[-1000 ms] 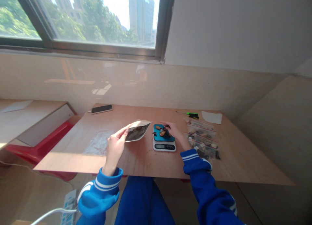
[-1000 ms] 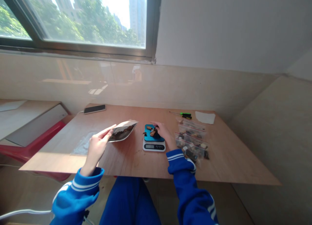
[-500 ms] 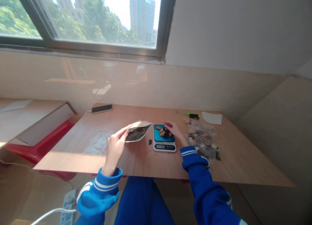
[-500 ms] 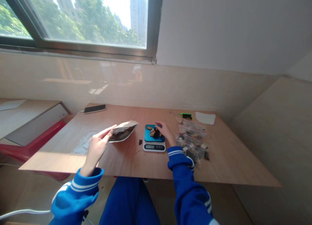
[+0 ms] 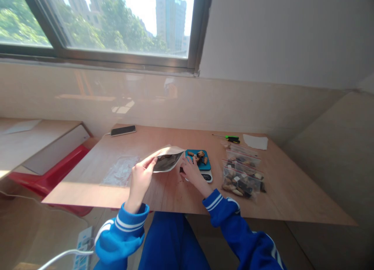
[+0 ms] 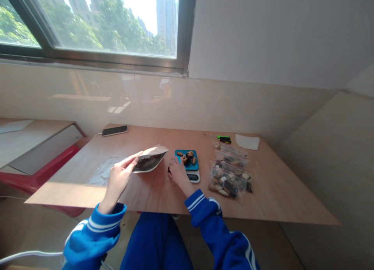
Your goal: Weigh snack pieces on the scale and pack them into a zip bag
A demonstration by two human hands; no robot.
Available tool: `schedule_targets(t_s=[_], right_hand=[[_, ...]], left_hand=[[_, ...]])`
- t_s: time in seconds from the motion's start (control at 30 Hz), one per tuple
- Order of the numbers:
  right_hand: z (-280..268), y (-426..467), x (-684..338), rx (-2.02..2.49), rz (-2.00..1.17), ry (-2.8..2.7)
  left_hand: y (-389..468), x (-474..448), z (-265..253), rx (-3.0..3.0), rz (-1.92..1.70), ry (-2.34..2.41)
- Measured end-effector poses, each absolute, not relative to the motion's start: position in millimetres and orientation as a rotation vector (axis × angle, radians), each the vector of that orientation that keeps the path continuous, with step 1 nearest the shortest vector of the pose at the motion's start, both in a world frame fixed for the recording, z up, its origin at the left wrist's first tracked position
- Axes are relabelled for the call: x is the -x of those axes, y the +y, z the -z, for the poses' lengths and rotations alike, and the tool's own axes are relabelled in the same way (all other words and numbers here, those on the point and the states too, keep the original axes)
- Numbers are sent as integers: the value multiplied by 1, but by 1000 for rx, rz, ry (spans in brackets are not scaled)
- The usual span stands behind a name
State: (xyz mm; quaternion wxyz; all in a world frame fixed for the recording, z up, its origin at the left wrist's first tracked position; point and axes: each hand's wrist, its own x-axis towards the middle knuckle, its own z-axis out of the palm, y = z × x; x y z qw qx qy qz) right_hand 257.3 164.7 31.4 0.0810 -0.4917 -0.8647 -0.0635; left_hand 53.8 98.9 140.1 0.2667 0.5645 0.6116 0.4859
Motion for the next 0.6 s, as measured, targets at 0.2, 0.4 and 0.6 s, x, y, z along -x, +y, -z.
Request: schedule_targets(t_s=[0.2,0.4,0.6], right_hand=[[-56,167,-272,1496,137,-2448],[-86,160,-297,1563,-9,-2263],[-153,119,-270,918,-588,-1966]], left_hand=[[100,-53,-138,-1484,-1317,1631],[101,-52,-136,-1463,-1325,1627],[96,-62,-139,-1492,-1311,1629]])
